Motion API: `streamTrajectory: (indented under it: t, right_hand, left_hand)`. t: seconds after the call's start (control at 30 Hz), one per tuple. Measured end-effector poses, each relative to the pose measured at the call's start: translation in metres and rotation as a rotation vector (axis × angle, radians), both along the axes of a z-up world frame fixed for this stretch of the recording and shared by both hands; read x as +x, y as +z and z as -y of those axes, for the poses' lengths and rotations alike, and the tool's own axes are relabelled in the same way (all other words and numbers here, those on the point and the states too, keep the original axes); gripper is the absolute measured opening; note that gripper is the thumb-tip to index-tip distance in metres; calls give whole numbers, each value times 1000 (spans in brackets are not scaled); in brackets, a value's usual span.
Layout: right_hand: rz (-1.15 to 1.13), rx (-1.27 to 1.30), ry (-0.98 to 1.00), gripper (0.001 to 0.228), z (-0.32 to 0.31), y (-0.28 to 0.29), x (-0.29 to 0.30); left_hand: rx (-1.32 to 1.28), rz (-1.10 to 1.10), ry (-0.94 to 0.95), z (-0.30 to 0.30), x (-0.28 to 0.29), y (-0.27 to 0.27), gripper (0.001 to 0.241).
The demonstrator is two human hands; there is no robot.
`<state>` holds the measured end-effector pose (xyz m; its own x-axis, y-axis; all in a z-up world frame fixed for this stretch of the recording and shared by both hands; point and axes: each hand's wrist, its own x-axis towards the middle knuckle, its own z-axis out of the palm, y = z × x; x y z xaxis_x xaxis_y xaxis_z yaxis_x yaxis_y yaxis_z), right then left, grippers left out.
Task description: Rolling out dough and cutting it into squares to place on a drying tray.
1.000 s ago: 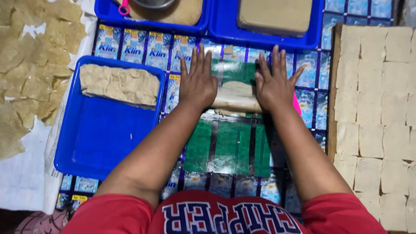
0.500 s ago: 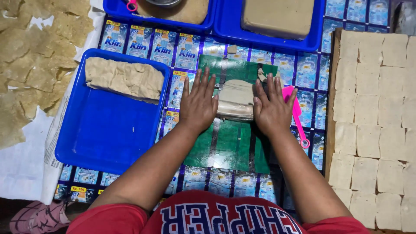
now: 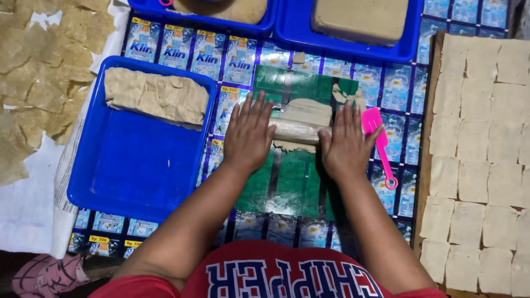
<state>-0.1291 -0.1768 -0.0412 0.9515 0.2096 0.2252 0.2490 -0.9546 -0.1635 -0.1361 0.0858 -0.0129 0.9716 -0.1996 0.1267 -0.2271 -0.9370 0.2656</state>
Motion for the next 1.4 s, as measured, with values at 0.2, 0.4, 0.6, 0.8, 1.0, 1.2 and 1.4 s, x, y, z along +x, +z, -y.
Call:
streamTrajectory:
  t: [0.2,0.4,0.6,0.8,1.0,1.2,1.4]
  right_hand:
    - [-185,31,-25,62,-9,25,71]
    - [-326,2,-82,66,-21,59,121]
    - [-285,-40,-112,67,-15,40,88]
    - [-86,14,-12,64,-8,26,30]
    - [-437,7,-180,70,2,47,75]
    - [-368,13,-174,64,-11,46,76]
    - [-284,27,-92,61,-10,44,46]
  left_hand:
    - [15,-102,56,8,68,16,56]
    - [57,-55,89,9,124,10,67]
    - [42,-19,63,9,88,11,62]
    - [-41,-88,40,6,31,18,56]
    - [-20,-84,85,3,78,22,61]
    - [5,-251,102,12,81,24,63]
    - [-1,-142,98,11,39,19,59]
